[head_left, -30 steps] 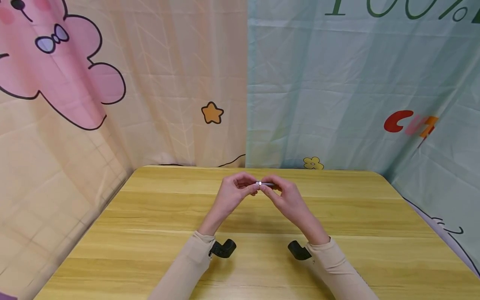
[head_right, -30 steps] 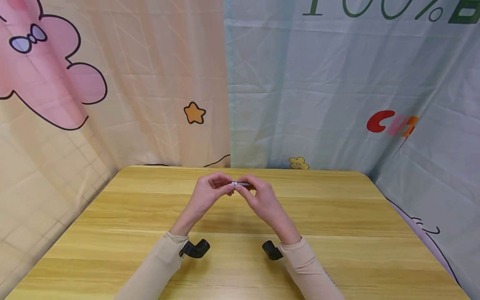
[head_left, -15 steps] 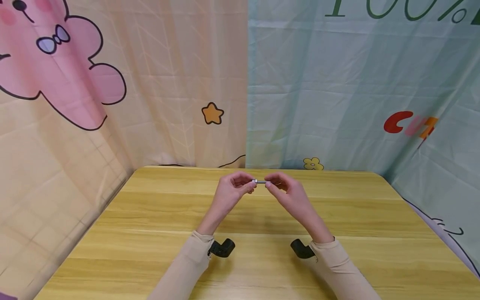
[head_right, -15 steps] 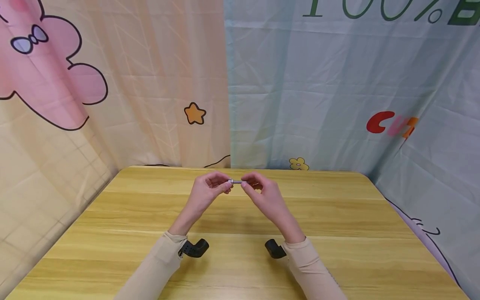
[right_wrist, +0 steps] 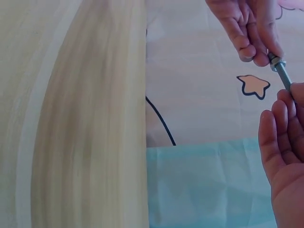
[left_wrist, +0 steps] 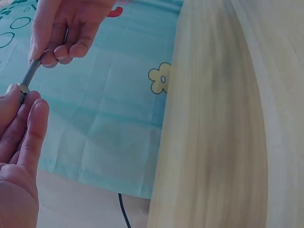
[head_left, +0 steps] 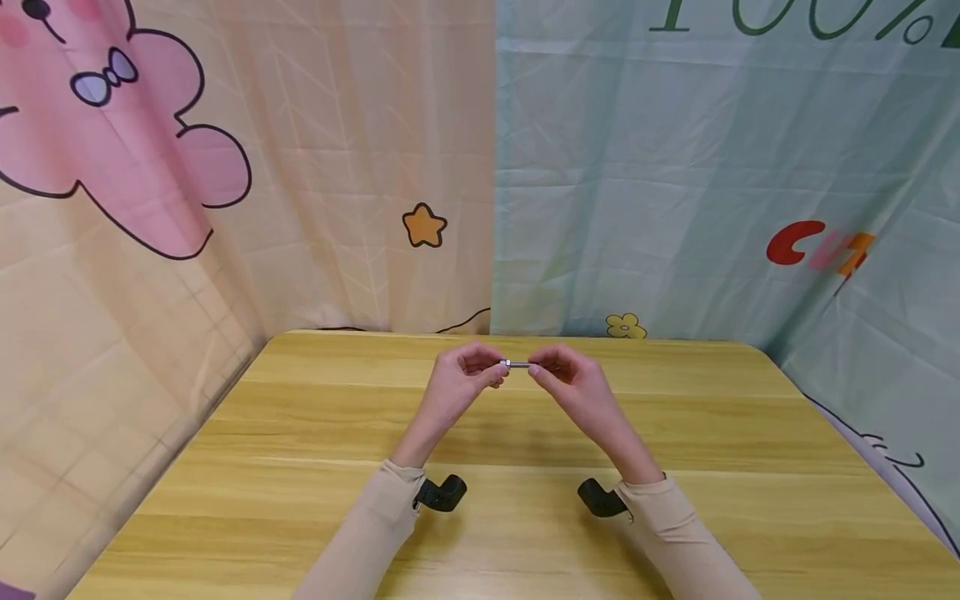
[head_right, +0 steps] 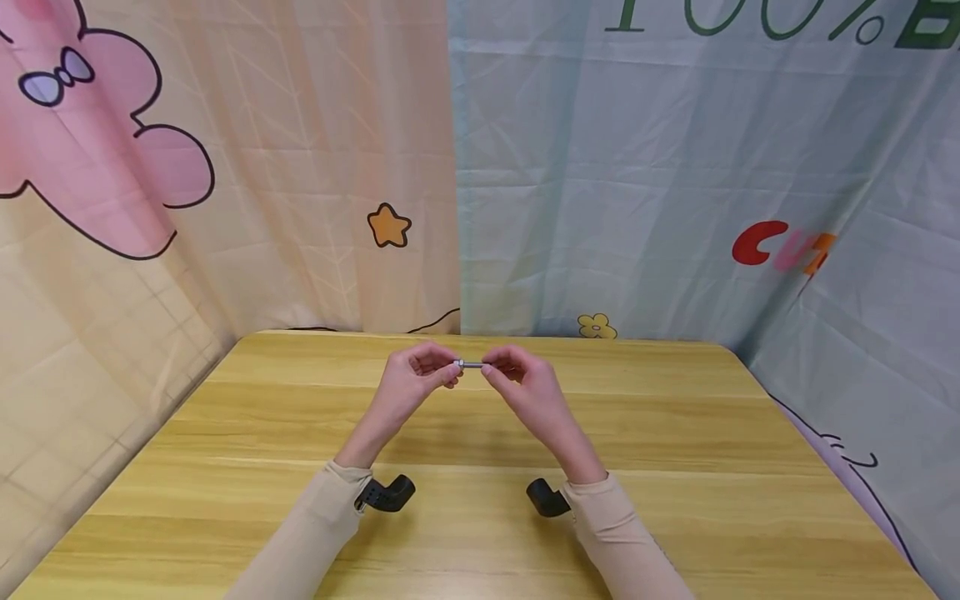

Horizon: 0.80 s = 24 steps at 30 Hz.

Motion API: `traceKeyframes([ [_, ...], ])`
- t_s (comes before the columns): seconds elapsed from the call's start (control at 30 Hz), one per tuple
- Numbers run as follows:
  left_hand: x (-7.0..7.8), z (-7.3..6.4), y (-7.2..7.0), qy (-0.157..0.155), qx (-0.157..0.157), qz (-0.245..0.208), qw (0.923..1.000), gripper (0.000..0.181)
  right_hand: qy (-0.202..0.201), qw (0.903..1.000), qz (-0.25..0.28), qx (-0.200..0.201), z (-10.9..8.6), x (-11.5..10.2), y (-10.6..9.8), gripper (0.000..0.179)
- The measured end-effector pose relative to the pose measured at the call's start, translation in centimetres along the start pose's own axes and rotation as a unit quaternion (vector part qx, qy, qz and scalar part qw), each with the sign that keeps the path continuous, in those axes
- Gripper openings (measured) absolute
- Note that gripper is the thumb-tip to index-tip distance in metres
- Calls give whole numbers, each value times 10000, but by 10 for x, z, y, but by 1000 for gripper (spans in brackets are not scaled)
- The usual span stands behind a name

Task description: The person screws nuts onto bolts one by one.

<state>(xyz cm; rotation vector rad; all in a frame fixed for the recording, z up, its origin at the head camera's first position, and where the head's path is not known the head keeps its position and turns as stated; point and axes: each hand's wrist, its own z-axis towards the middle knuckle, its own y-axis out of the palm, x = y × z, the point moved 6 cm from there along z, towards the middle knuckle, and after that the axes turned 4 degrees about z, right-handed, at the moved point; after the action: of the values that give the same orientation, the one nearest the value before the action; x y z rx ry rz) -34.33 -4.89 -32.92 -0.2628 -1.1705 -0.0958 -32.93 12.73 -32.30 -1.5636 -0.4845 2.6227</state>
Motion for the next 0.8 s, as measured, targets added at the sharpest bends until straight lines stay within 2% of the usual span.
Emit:
traceKeyframes([
  [0.17, -14, 1, 0, -58, -58, 172, 9998, 12, 212, 9998, 30, -57, 1, 17, 2, 16],
  [0.37, -31, 6, -2, -282, 8, 502, 9983, 12, 503, 9979, -373, -155, 7, 30, 6, 11],
  [0.63, -50, 14, -4, -823, 62, 867, 9928, 7, 1070, 9907, -706, -448, 20, 53, 14, 11],
  [0.8, -64, 19, -5, -1207, 15, 1079, 9868, 5, 1363, 9847, -850, -682, 25, 66, 20, 12],
])
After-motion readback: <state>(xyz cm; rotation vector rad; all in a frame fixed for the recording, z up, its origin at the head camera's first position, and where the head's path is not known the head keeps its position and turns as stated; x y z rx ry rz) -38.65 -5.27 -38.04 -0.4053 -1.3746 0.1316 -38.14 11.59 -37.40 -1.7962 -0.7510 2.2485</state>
